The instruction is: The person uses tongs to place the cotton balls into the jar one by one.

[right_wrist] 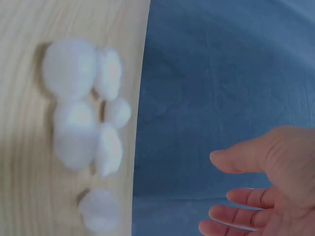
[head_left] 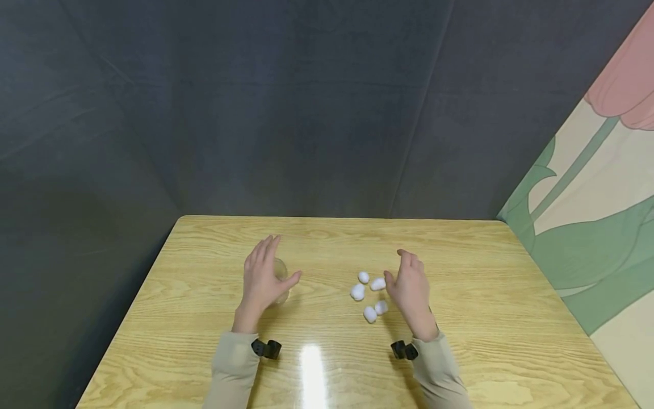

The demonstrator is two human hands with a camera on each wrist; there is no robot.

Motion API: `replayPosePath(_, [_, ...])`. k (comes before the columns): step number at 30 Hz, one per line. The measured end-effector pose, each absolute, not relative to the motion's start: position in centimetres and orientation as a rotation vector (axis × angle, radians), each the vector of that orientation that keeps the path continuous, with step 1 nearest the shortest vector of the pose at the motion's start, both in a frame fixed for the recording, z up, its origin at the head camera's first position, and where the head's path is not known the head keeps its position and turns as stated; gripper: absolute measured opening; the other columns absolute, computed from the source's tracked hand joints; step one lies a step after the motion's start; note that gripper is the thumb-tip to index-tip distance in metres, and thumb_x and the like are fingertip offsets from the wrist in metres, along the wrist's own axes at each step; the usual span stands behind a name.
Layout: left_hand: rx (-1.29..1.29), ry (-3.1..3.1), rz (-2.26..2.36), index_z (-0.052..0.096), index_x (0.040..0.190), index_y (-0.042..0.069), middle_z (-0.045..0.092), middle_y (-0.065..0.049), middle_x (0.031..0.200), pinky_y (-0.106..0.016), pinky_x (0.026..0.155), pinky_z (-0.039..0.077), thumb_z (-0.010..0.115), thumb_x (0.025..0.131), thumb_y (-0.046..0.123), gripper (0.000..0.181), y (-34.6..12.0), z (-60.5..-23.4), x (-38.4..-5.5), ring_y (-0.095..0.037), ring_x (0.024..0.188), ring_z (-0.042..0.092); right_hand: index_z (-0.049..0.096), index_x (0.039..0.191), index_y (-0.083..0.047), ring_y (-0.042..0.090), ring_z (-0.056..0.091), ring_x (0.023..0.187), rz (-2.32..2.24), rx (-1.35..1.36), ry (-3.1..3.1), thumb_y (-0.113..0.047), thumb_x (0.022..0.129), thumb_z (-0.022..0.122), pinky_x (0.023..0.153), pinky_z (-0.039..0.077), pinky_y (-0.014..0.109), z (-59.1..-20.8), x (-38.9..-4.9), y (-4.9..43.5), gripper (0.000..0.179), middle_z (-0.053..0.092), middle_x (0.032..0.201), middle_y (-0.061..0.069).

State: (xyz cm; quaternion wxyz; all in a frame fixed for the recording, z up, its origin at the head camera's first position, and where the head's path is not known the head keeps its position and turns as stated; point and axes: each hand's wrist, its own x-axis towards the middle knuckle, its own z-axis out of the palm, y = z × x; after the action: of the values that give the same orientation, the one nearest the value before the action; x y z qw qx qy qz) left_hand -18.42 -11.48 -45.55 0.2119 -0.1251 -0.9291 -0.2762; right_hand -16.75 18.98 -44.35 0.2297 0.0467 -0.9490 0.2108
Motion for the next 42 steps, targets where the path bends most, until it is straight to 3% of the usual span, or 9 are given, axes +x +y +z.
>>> replayPosePath(5, [-0.316, -2.542, -0.877, 0.037, 0.141, 0.004, 0.038, -0.018, 0.143, -0.058, 0.102, 0.024, 0.076, 0.071, 0.043, 0.089, -12.5, -46.0, -18.0, -0.038, 0.13, 0.034, 0.046, 0.12, 0.013, 0.048, 0.052, 0.097, 0.656, 0.09, -2.676, -0.005, 0.079, 0.07, 0.062, 0.048, 0.048, -44.6, -16.4, 20.0, 0.051, 0.053, 0.109, 0.033])
replayPosePath(12, [-0.271, -2.49, -1.043, 0.035, 0.142, 0.003, 0.039, -0.019, 0.142, -0.063, 0.099, 0.026, 0.08, 0.069, 0.034, 0.091, -13.6, -46.3, -17.2, -0.041, 0.128, 0.034, 0.042, 0.125, 0.012, 0.045, 0.05, 0.099, 0.804, 0.005, -2.816, -0.006, 0.084, 0.066, 0.054, 0.047, 0.041, -44.8, -15.7, 21.6, 0.051, 0.05, 0.115, 0.032])
replayPosePath(19, [-0.195, -2.546, -1.229, 0.028, 0.146, 0.008, 0.033, -0.018, 0.146, -0.064, 0.1, 0.024, 0.082, 0.069, 0.032, 0.096, -14.6, -46.5, -16.4, -0.04, 0.132, 0.027, 0.039, 0.126, 0.014, 0.048, 0.05, 0.102, 0.835, -0.038, -2.881, -0.006, 0.086, 0.063, 0.069, 0.05, 0.049, -45.3, -15.0, 23.1, 0.05, 0.048, 0.116, 0.036])
replayPosePath(26, [-0.143, -2.54, -1.402, 0.024, 0.147, 0.009, 0.029, -0.018, 0.147, -0.065, 0.1, 0.024, 0.083, 0.068, 0.027, 0.101, -15.3, -47.2, -16.0, -0.039, 0.134, 0.024, 0.038, 0.125, 0.014, 0.051, 0.047, 0.104, 0.839, -0.072, -2.921, -0.007, 0.084, 0.064, 0.072, 0.047, 0.053, -46.1, -14.9, 24.5, 0.053, 0.046, 0.116, 0.037])
replayPosePath(35, [-0.186, -2.434, -1.704, 0.021, 0.147, 0.003, 0.031, -0.025, 0.143, -0.057, 0.101, 0.029, 0.08, 0.071, 0.008, 0.096, -16.4, -48.5, -15.6, -0.04, 0.126, 0.033, 0.037, 0.123, 0.018, 0.057, 0.044, 0.103, 0.806, -0.095, -3.0, -0.01, 0.084, 0.065, 0.077, 0.044, 0.059, -46.7, -14.5, 26.1, 0.056, 0.042, 0.115, 0.042])
replayPosePath(42, [-0.146, -2.414, -1.88, 0.021, 0.143, -0.007, 0.038, -0.032, 0.132, -0.055, 0.097, 0.033, 0.077, 0.07, -0.003, 0.092, -16.3, -47.1, -14.8, -0.045, 0.12, 0.038, 0.04, 0.12, 0.017, 0.055, 0.048, 0.099, 0.745, -0.122, -3.038, -0.01, 0.084, 0.064, 0.074, 0.046, 0.057, -47.1, -14.4, 26.7, 0.052, 0.044, 0.113, 0.041])
